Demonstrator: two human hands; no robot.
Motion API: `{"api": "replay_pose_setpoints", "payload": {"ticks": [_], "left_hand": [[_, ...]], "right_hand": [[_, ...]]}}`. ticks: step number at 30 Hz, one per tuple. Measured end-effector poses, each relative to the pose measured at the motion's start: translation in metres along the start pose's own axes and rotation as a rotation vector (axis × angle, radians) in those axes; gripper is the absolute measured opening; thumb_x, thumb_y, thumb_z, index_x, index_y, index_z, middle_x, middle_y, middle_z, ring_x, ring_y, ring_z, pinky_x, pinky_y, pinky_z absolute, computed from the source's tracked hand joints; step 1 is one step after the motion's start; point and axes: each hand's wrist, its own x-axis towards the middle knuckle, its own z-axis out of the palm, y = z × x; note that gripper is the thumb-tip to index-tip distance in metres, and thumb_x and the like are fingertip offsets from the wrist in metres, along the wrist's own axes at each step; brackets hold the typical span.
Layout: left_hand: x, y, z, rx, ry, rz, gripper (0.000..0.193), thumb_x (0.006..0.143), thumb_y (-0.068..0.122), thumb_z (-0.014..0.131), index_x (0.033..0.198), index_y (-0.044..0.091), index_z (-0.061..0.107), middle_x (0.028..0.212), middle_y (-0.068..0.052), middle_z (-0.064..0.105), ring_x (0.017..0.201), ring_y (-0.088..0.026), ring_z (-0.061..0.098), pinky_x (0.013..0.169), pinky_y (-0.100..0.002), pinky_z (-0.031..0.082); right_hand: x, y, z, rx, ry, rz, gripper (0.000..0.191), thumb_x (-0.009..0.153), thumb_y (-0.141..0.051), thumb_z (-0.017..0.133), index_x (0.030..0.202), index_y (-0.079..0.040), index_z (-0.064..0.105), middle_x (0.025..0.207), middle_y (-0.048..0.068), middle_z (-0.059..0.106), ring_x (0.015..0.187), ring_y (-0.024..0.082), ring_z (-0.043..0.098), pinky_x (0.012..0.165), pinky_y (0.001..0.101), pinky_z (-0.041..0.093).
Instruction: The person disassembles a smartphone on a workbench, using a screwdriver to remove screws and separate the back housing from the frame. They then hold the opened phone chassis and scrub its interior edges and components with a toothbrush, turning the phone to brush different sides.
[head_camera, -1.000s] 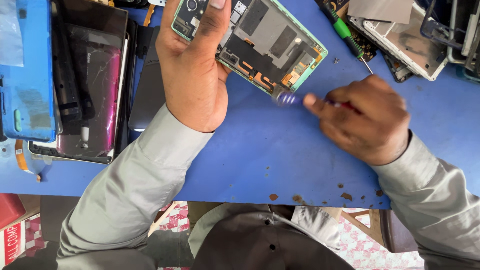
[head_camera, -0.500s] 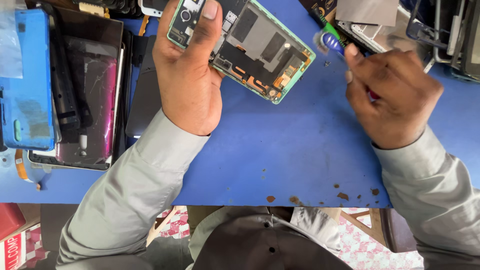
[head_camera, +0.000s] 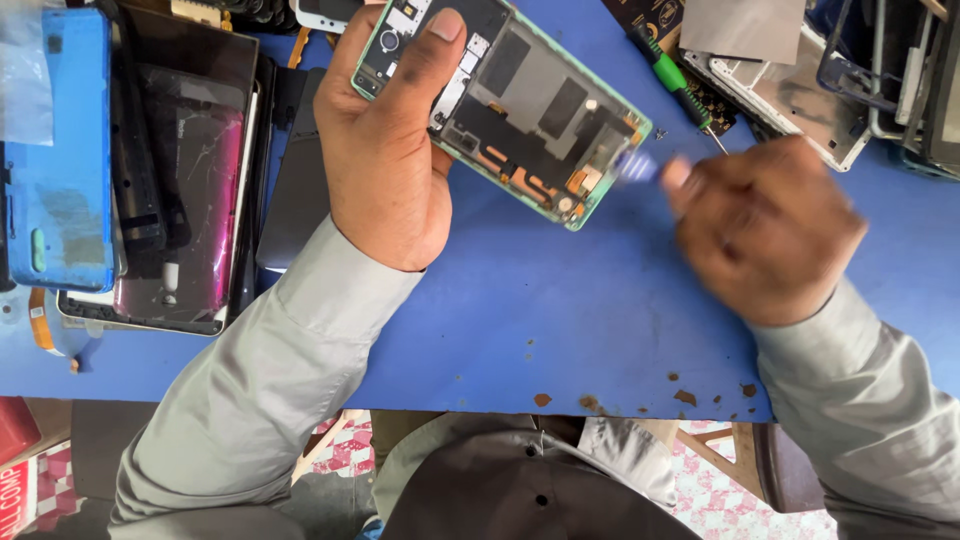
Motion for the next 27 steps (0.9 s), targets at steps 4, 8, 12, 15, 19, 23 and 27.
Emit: {"api": "replay_pose_setpoints", "payload": {"ticks": [4, 8, 12, 15, 19, 23, 27], "left_hand": [[0.0, 0.0, -0.001, -0.027, 0.053, -0.024, 0.018, 0.107, 0.009, 0.071, 0.122, 0.004, 0.063, 0.104, -0.004, 0.068, 0.093, -0.012, 0.07, 0.077, -0.03, 0.06], [0.001, -0.001, -0.003, -0.119, 0.017, -0.041, 0.017, 0.11, 0.01, 0.068, 0.123, 0.005, 0.059, 0.106, -0.005, 0.069, 0.093, -0.014, 0.071, 0.08, -0.032, 0.062], [0.001, 0.0, -0.005, -0.185, 0.001, -0.069, 0.016, 0.114, 0.01, 0.065, 0.126, 0.004, 0.056, 0.11, -0.007, 0.07, 0.097, -0.015, 0.071, 0.084, -0.031, 0.06], [-0.002, -0.002, -0.003, -0.208, -0.007, -0.066, 0.018, 0.116, 0.012, 0.064, 0.129, 0.003, 0.057, 0.113, -0.007, 0.07, 0.101, -0.016, 0.071, 0.09, -0.032, 0.06], [-0.003, -0.002, -0.002, -0.236, 0.016, -0.13, 0.026, 0.112, 0.02, 0.06, 0.133, 0.005, 0.056, 0.121, -0.007, 0.069, 0.107, -0.018, 0.071, 0.097, -0.035, 0.061], [-0.002, -0.004, 0.0, -0.203, -0.058, -0.19, 0.034, 0.114, 0.032, 0.055, 0.138, 0.007, 0.054, 0.122, -0.008, 0.07, 0.112, -0.019, 0.071, 0.098, -0.037, 0.06], [-0.004, -0.006, 0.003, -0.156, -0.126, -0.226, 0.03, 0.118, 0.028, 0.054, 0.133, 0.002, 0.053, 0.121, -0.012, 0.07, 0.112, -0.024, 0.072, 0.102, -0.041, 0.061]], "right_hand": [[-0.004, -0.01, 0.009, 0.131, -0.038, -0.104, 0.016, 0.081, 0.001, 0.088, 0.092, -0.004, 0.077, 0.078, 0.008, 0.065, 0.061, 0.021, 0.057, 0.058, 0.038, 0.046], [-0.009, -0.004, 0.011, 0.093, -0.018, 0.109, 0.014, 0.097, 0.007, 0.081, 0.105, -0.001, 0.073, 0.094, 0.01, 0.065, 0.077, 0.022, 0.062, 0.066, 0.0321, 0.05], [-0.013, 0.003, 0.008, 0.108, -0.002, 0.197, 0.02, 0.107, 0.01, 0.074, 0.123, -0.003, 0.071, 0.106, 0.009, 0.065, 0.085, 0.014, 0.066, 0.071, 0.0236, 0.052], [-0.015, 0.001, 0.008, 0.09, 0.016, 0.16, 0.027, 0.102, 0.012, 0.079, 0.123, -0.003, 0.072, 0.104, 0.011, 0.064, 0.079, 0.017, 0.062, 0.066, 0.0282, 0.049], [-0.018, 0.0, 0.01, 0.068, -0.033, 0.126, 0.038, 0.094, 0.014, 0.079, 0.124, -0.008, 0.073, 0.104, 0.01, 0.064, 0.077, 0.022, 0.061, 0.065, 0.032, 0.05], [-0.023, 0.004, 0.012, 0.083, 0.014, 0.185, 0.042, 0.101, 0.013, 0.078, 0.135, -0.011, 0.071, 0.106, 0.009, 0.063, 0.084, 0.016, 0.062, 0.069, 0.0276, 0.048], [-0.025, 0.007, 0.009, 0.047, 0.021, 0.187, 0.047, 0.102, 0.019, 0.076, 0.138, -0.011, 0.07, 0.109, 0.008, 0.062, 0.088, 0.017, 0.061, 0.074, 0.0264, 0.049]]}}
